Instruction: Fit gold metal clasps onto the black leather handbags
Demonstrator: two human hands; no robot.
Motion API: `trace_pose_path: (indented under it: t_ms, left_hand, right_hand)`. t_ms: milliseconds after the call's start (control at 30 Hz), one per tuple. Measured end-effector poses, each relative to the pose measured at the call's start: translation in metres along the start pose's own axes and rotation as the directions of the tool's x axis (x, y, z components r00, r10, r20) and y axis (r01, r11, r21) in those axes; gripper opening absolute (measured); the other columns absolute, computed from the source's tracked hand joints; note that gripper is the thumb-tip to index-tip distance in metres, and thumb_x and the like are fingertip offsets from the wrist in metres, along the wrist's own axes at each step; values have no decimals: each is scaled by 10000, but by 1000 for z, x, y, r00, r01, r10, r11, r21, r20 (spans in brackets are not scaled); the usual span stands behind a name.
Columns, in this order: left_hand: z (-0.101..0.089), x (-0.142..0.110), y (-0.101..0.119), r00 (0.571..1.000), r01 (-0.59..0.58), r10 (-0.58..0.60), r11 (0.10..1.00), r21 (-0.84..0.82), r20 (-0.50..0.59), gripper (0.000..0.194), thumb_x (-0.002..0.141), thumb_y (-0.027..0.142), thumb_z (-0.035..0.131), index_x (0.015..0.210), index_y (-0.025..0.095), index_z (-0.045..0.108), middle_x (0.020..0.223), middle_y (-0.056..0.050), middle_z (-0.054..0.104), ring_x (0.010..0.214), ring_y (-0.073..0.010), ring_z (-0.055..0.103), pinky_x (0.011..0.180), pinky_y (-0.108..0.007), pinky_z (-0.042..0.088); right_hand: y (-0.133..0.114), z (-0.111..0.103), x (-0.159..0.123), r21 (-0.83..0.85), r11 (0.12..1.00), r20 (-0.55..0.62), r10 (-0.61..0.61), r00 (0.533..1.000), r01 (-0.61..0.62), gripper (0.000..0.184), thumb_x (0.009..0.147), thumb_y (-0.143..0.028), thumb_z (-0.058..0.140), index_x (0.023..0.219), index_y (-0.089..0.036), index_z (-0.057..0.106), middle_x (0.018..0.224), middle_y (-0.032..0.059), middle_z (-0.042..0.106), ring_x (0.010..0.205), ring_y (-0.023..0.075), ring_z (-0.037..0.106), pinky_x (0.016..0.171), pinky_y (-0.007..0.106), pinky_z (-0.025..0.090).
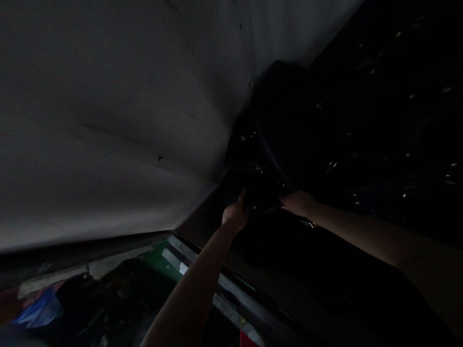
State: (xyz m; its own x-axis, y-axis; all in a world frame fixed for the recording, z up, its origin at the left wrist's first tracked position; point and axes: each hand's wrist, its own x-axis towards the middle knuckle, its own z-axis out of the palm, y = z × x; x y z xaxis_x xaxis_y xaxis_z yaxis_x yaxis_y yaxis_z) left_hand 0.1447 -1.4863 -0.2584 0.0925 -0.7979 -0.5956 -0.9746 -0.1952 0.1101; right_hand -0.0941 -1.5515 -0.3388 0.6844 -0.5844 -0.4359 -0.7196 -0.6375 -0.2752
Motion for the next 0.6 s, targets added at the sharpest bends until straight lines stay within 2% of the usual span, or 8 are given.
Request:
trace_pose_path:
  t_ms: [67, 133, 233, 333, 433, 500, 533, 600]
  left_hand:
    - [-6, -12, 2, 1000, -25, 25, 999, 22, -18, 687, 971, 333, 409, 1559, 240, 67, 1003, -107, 745, 923, -261, 709, 814, -349, 507]
    - [-11, -31, 1, 996, -80, 82, 996, 38, -47, 648, 978, 324, 397, 1557, 279, 109, 974, -86, 747, 896, -247, 711, 808, -337, 510]
    - [-20, -63, -2, 977, -160, 159, 987, 3, -139, 596, 976, 286, 389, 1543, 296, 207, 1004, -73, 746, 901, -235, 709, 816, -325, 517]
    - [-33, -92, -5, 935, -223, 170, 964, -142, -311, 555, 973, 272, 374, 1521, 264, 287, 1070, -75, 742, 926, -235, 710, 828, -328, 531]
    - [-50, -116, -9, 872, -256, 62, 904, -344, -486, 545, 957, 303, 399, 1495, 252, 329, 1189, -65, 710, 1019, -242, 696, 872, -338, 544]
    - [-64, -128, -15, 818, -258, -72, 840, -477, -570, 560, 937, 331, 441, 1482, 255, 337, 1279, -53, 666, 1144, -248, 645, 957, -353, 524]
    - [-70, -132, -18, 790, -258, -144, 803, -537, -596, 569, 927, 342, 461, 1476, 252, 342, 1319, -51, 640, 1205, -247, 608, 1002, -358, 502]
    - [-80, -138, -26, 751, -256, -259, 734, -629, -608, 578, 909, 352, 493, 1462, 246, 361, 1385, -52, 590, 1290, -243, 540, 1076, -362, 450]
  right_hand:
    - [-1, 0, 0, 9, 1000, -3, 0, 1000, 0, 265, 919, -325, 538, 1079, -170, 682, 931, 138, 741, 825, 279, 715, 689, 373, 540]
    - [-3, -4, -15, 6, 1000, -19, 4, 1000, -4, 249, 915, -333, 549, 1060, -178, 679, 916, 132, 744, 829, 282, 720, 690, 371, 545]
    - [-12, -12, -63, -22, 999, -42, 23, 999, -24, 268, 893, -353, 584, 1087, -191, 674, 855, 124, 750, 794, 292, 726, 672, 374, 552]
    - [-23, -17, -123, -58, 997, -62, 37, 997, -40, 318, 843, -341, 641, 1130, -207, 672, 852, 122, 754, 799, 309, 725, 696, 404, 561]
    - [-27, -16, -181, -27, 996, -102, 84, 991, -87, 340, 829, -357, 634, 1137, -221, 685, 862, 117, 759, 808, 321, 724, 713, 436, 569]
    - [-24, -13, -216, 109, 981, -172, 177, 969, -160, 334, 838, -403, 600, 1106, -234, 704, 862, 111, 760, 811, 317, 725, 723, 439, 576]
    - [-20, -11, -232, 203, 959, -211, 239, 948, -197, 341, 831, -439, 593, 1086, -248, 714, 873, 108, 761, 821, 317, 725, 729, 437, 580]
    - [-11, -11, -265, 366, 888, -281, 392, 876, -280, 377, 782, -531, 607, 1050, -294, 725, 917, 101, 762, 855, 329, 722, 729, 439, 591]
